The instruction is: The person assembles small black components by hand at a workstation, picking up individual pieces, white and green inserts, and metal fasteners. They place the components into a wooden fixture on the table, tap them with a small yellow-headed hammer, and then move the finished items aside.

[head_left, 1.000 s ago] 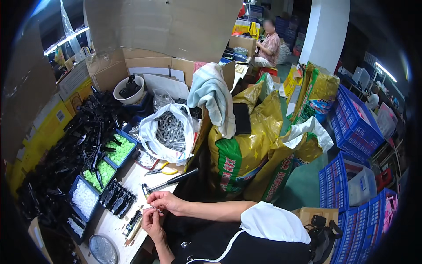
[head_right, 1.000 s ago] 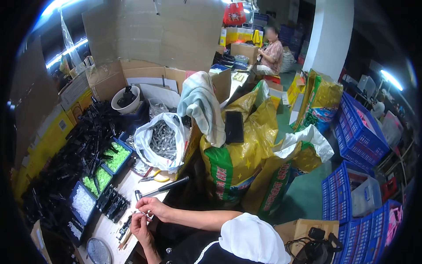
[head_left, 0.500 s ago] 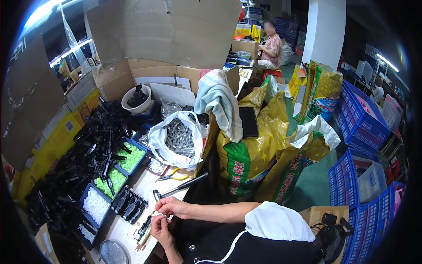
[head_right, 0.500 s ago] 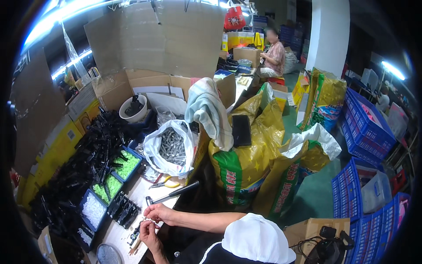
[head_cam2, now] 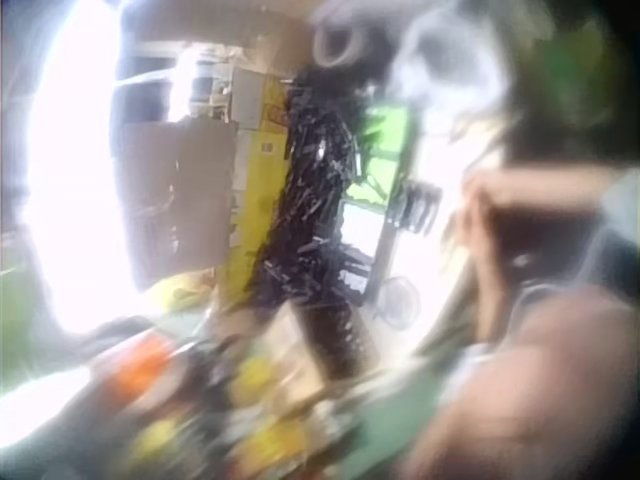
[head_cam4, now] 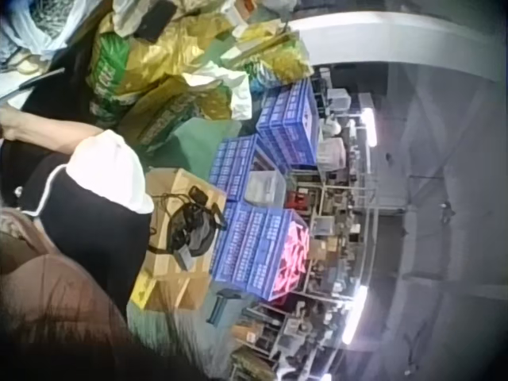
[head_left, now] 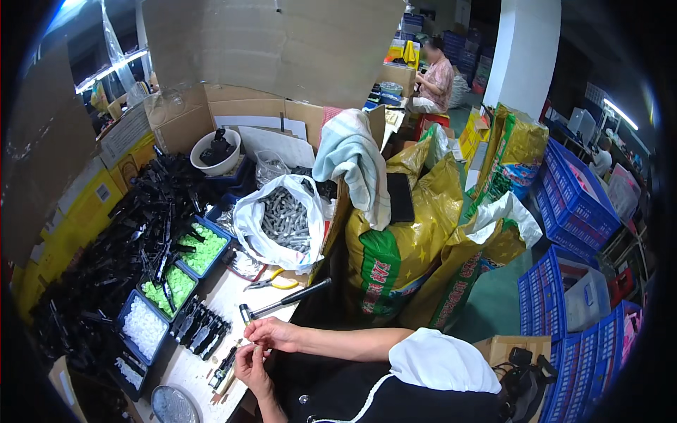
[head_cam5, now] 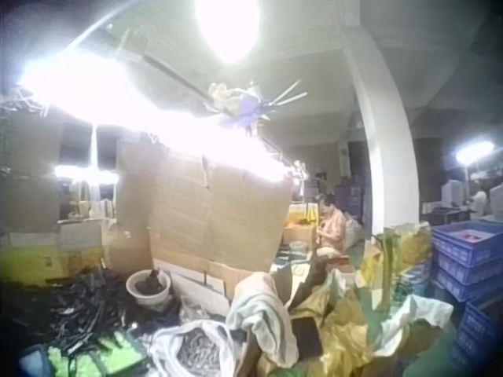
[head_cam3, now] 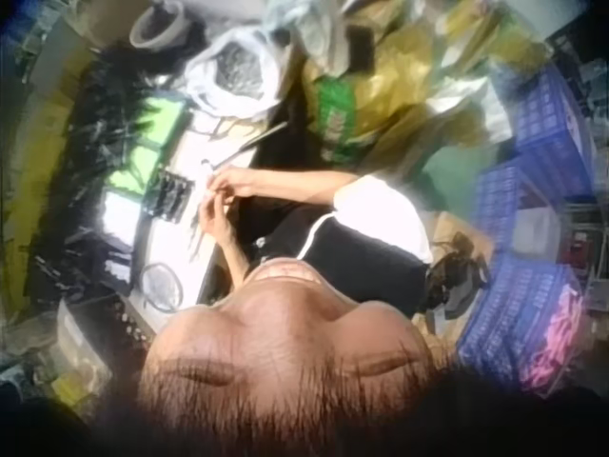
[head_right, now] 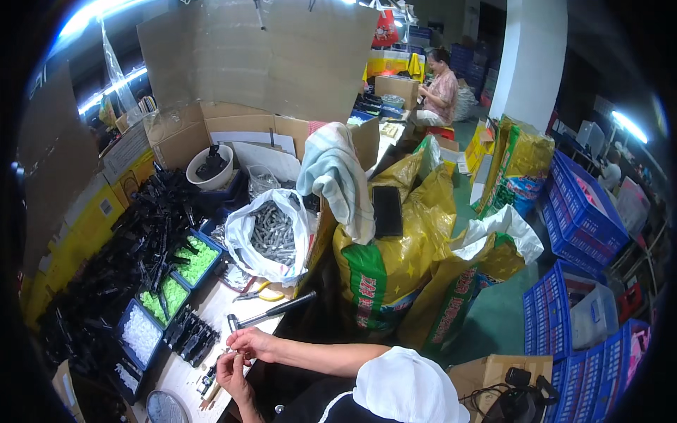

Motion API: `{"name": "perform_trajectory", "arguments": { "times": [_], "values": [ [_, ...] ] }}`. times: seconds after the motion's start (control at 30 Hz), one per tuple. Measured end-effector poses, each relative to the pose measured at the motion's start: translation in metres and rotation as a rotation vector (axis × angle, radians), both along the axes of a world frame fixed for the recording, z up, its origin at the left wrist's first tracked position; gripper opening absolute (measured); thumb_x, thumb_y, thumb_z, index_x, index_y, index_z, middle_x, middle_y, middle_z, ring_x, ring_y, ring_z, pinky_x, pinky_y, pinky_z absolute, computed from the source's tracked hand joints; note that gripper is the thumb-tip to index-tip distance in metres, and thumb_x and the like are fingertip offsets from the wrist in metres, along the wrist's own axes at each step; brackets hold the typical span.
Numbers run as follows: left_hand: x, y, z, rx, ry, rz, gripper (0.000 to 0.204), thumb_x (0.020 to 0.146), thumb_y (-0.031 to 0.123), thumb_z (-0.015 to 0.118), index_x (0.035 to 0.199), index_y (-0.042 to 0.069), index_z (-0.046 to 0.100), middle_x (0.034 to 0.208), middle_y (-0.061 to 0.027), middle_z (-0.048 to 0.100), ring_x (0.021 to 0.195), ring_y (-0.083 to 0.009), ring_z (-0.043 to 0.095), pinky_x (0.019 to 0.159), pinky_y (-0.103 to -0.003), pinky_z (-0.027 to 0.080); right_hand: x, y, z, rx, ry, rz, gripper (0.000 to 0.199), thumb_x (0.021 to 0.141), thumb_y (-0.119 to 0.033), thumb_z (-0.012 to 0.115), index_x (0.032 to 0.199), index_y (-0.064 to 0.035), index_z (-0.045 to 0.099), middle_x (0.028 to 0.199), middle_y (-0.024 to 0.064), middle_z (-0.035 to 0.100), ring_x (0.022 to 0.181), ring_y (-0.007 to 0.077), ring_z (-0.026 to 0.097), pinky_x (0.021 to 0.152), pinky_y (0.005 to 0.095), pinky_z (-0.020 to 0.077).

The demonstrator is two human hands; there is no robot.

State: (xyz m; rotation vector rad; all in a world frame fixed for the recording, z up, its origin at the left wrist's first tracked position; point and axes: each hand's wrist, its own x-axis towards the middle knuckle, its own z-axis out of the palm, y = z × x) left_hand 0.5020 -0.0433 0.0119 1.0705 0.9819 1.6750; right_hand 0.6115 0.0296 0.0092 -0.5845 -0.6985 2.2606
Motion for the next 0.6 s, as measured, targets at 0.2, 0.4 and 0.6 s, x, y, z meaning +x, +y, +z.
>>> {"name": "perform_trajectory", "arguments": {
  "times": [0.2, 0.4, 0.6],
  "values": [
    [0.001, -0.001, 0.003, -0.039, -0.037, 0.055, 0.011, 0.08, -0.005, 0.056, 0.09, -0.001, 0.053, 0.083, -0.0062, 0.053, 0.065, -0.0108, 0.054, 0.057, -0.02, 0.045, 0.0, -0.004, 0.022, 0.044, -0.104, 0.0, 0.007, 0.076, -0.006, 0.054, 0.083, -0.0065, 0.056, 0.068, -0.0015, 0.052, 0.056, 0.0057, 0.048, 0.05, 0.0202, 0.0398],
    [-0.005, 0.0, 0.001, -0.05, -0.037, 0.098, 0.012, 0.079, -0.004, 0.058, 0.089, -0.001, 0.052, 0.082, -0.0075, 0.056, 0.066, -0.0117, 0.055, 0.056, -0.021, 0.046, -0.007, -0.004, 0.023, 0.178, -0.183, -0.037, 0.007, 0.073, -0.006, 0.055, 0.079, -0.0067, 0.057, 0.068, -0.0026, 0.052, 0.056, 0.0042, 0.044, 0.05, 0.0178, 0.0348],
    [-0.009, 0.0, -0.003, -0.03, -0.018, 0.12, 0.011, 0.078, -0.005, 0.059, 0.086, -0.001, 0.052, 0.084, -0.0078, 0.054, 0.063, -0.0117, 0.053, 0.055, -0.021, 0.046, -0.012, 0.003, 0.027, 0.232, -0.263, -0.063, 0.007, 0.073, -0.006, 0.055, 0.079, -0.0074, 0.057, 0.069, -0.003, 0.052, 0.058, 0.0036, 0.043, 0.052, 0.0173, 0.033]
  ]
}}
